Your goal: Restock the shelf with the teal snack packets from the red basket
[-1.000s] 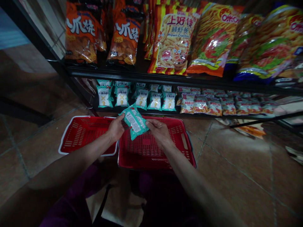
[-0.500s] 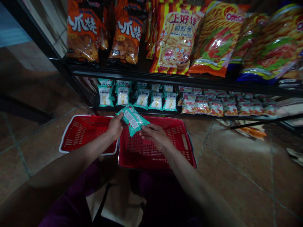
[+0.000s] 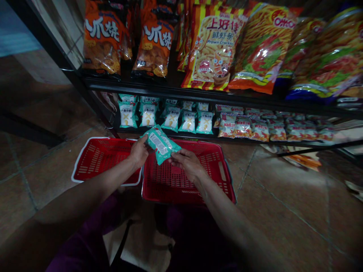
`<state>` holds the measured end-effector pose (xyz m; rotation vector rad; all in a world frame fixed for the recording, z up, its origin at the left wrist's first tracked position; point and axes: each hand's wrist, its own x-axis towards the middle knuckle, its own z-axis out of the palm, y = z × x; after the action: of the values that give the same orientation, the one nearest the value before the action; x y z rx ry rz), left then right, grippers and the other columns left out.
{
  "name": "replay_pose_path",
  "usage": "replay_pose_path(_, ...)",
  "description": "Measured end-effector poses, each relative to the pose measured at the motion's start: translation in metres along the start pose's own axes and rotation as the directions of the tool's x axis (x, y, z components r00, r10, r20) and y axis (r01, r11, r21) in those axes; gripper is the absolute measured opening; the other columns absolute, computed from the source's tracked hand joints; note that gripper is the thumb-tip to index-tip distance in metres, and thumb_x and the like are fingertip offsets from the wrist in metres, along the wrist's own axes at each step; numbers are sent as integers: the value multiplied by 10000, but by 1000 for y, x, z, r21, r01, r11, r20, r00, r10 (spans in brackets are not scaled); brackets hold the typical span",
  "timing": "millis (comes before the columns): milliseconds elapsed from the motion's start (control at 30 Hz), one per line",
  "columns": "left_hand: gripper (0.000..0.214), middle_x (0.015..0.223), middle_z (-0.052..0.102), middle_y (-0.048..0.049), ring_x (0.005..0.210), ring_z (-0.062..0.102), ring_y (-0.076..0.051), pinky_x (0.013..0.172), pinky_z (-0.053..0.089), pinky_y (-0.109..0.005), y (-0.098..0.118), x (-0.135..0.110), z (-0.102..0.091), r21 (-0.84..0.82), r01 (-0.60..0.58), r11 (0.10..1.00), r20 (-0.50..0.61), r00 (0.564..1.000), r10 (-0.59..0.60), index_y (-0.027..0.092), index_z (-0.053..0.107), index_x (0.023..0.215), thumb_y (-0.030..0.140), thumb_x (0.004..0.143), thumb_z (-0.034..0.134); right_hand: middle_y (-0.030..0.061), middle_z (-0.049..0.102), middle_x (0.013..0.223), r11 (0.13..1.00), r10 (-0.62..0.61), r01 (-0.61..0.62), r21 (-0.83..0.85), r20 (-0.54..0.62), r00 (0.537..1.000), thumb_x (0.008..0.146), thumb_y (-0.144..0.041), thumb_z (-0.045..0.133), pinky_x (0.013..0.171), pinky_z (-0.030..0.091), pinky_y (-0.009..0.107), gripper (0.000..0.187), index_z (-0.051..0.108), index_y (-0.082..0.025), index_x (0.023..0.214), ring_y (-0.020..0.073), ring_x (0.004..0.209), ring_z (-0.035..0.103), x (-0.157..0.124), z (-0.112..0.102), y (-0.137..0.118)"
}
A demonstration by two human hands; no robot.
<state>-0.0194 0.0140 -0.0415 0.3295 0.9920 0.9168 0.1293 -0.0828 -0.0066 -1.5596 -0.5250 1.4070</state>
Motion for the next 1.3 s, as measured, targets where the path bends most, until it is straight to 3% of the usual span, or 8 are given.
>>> replay_pose_path(100,86,731,676,-31,713,621,-173,707,495,-323,1,-2,1,9,-20,1000,-26,999,20,171,624,817,254,797,615,49,690,900,955,-188,155,-254,-110,976,676,-377,687,799,513,366,275,609,-187,860,182,829,646,5,-3,7)
replay_pose_path(200,75,708,665,-17,653,604,-146,644,483,-283,1,-4,2,35,-43,998,-24,999,44,173,603,816,244,796,616,124,569,1279,772,-441,302,-559,-130,888,712,-317,658,975,444,474,564,513,-197,1243,263,1144,554,7,-6,10)
replay_pose_path(267,91,705,661,-11,630,598,-134,613,473,-263,0,-5,3,47,-49,998,-7,999,49,176,588,817,248,783,631,121,442,1425,627,-550,387,-676,-33,834,746,-264,622,1051,383,512,672,400,-220,1379,286,1303,424,5,-6,9)
replay_pose_path(367,129,686,651,-3,609,594,-128,591,465,-252,-2,-7,4,66,-50,997,9,999,49,183,571,800,260,751,663,34,335,1511,422,-624,509,-750,167,764,800,-155,511,1130,295,523,636,381,-289,1408,257,1405,278,1,-4,7)
replay_pose_path(467,169,670,641,7,581,584,-121,582,454,-249,-3,-8,4,97,-54,994,25,998,52,188,560,780,275,720,693,-36,260,1544,316,-614,571,-758,295,732,798,-63,422,1165,246,509,681,361,-334,1419,227,1436,205,1,-3,8)
replay_pose_path(867,130,681,648,5,580,597,-121,586,466,-249,-3,-8,4,72,-34,997,30,999,32,169,547,792,226,749,655,89,314,1520,321,-574,528,-786,282,769,796,-58,434,1167,271,480,726,231,-179,1482,226,1422,250,12,-8,19)
replay_pose_path(1100,68,728,660,-17,625,614,-136,626,496,-282,-4,-12,7,110,-27,994,39,999,23,164,556,831,211,801,595,22,252,1547,217,-556,601,-769,408,724,770,31,348,1173,265,473,768,241,-248,1477,194,1444,170,11,-9,20)
replay_pose_path(1300,171,765,664,-40,681,619,-158,673,499,-310,-2,-15,6,185,15,983,66,997,-27,163,582,861,280,757,652,88,253,1543,295,-522,614,-733,414,745,733,34,379,1170,275,460,778,259,-175,1473,213,1429,226,15,-11,24)
